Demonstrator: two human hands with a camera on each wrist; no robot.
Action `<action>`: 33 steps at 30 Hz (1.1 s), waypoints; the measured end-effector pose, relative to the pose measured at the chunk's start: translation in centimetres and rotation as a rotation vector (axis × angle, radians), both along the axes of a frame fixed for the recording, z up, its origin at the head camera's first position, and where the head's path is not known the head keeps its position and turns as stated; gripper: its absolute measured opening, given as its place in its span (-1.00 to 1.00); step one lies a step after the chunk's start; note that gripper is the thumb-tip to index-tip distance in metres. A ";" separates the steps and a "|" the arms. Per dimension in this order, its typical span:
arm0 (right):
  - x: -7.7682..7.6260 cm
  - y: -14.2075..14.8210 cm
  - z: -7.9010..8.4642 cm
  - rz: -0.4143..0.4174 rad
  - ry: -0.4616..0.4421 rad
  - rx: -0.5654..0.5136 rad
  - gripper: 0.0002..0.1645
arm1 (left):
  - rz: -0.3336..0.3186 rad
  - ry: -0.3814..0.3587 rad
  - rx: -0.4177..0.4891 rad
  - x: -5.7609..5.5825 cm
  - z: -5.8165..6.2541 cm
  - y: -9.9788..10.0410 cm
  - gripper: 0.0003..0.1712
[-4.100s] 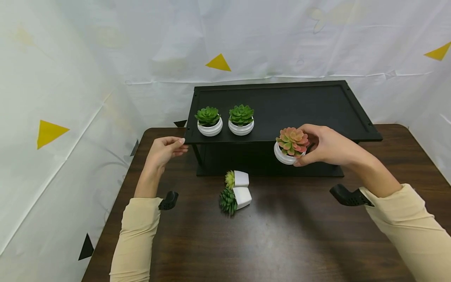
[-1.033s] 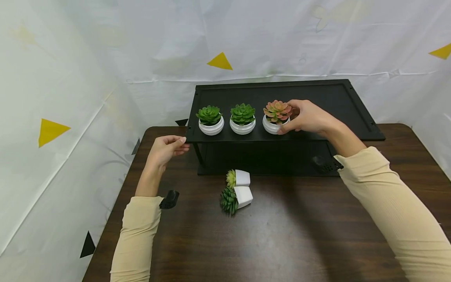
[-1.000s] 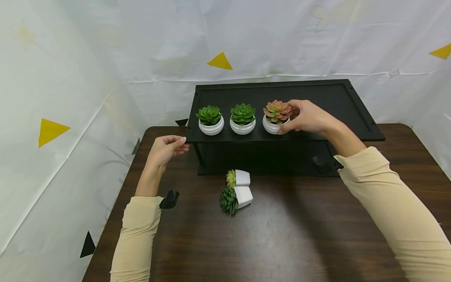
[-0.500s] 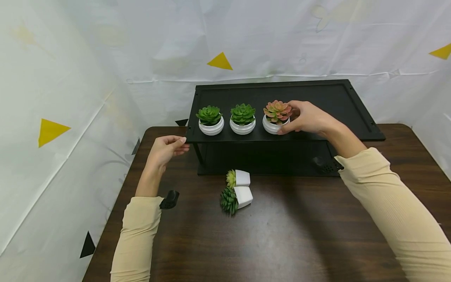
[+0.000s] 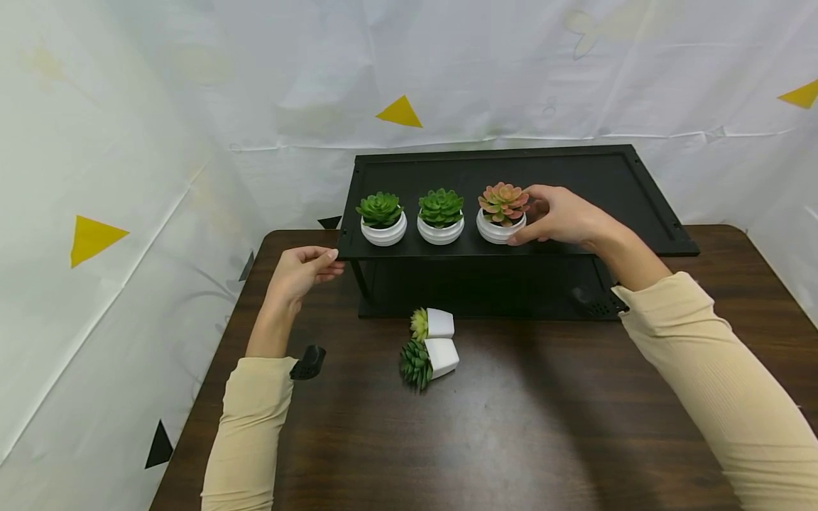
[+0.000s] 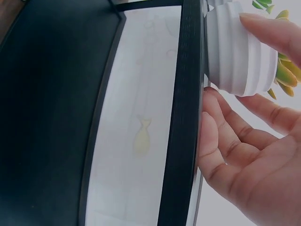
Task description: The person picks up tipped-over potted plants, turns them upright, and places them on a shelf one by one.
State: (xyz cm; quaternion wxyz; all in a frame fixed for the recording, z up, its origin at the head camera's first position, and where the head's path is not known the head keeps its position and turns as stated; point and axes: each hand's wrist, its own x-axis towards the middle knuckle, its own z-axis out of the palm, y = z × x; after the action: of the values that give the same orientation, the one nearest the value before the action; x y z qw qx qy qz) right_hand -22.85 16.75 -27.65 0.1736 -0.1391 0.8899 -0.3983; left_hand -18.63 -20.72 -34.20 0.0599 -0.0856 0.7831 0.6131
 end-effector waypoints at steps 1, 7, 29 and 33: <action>0.0 0.0 0.0 -0.001 0.001 -0.001 -0.29 | 0.000 0.000 0.000 0.0 0.0 0.0 -0.64; 0.3 0.5 -0.1 -0.008 0.005 -0.027 -0.29 | -0.002 0.004 -0.002 0.0 0.0 0.0 -0.63; 1.9 2.0 0.2 -0.001 0.038 -0.009 -0.42 | -0.002 0.010 0.014 0.0 0.0 0.0 -0.64; 2.1 2.1 0.1 -0.002 0.036 -0.019 -0.44 | 0.002 0.010 0.016 0.0 0.0 0.0 -0.64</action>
State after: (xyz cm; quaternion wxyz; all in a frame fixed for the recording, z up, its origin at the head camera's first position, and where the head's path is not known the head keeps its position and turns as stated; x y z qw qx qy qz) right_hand -20.74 18.88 -27.57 0.1560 -0.1470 0.8891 -0.4044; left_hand -18.65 -20.71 -34.20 0.0562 -0.0827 0.7783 0.6199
